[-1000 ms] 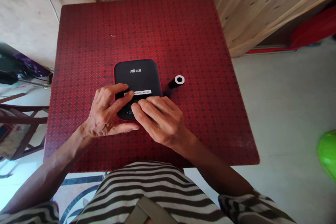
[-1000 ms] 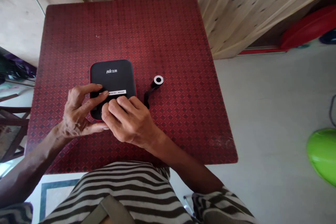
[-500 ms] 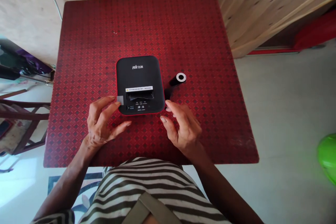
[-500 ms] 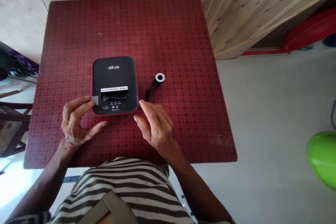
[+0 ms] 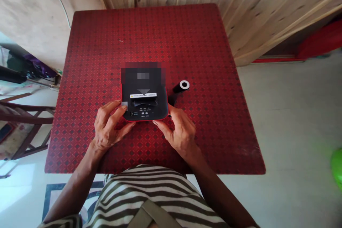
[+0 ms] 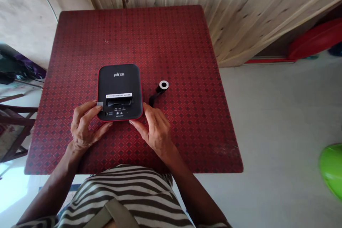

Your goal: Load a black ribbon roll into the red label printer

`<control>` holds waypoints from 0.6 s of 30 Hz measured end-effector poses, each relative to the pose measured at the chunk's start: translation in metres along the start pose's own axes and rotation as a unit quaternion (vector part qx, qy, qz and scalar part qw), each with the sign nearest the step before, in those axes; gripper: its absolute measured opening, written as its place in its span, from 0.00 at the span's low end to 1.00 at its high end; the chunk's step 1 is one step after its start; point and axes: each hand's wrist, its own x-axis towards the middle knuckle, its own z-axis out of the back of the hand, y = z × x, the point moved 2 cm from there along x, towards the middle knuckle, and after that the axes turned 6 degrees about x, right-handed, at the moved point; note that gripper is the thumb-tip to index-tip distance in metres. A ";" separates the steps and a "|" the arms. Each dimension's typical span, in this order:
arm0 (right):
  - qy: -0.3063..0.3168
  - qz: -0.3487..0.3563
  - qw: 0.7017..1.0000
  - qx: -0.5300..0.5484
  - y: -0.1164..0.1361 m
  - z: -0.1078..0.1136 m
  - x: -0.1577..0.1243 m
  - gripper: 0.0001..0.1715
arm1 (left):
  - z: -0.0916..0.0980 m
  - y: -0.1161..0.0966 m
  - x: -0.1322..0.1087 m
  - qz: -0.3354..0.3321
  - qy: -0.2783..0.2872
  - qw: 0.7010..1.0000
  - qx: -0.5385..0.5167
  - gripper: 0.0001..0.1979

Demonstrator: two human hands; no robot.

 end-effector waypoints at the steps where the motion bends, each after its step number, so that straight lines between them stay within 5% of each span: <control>1: -0.001 0.005 1.000 -0.006 0.001 0.000 0.000 0.26 | 0.000 0.000 0.000 -0.002 -0.001 1.000 0.004 0.35; 18: -0.009 0.010 1.000 -0.008 0.001 0.002 0.003 0.30 | 0.013 0.003 0.016 0.056 0.030 0.997 -0.052 0.30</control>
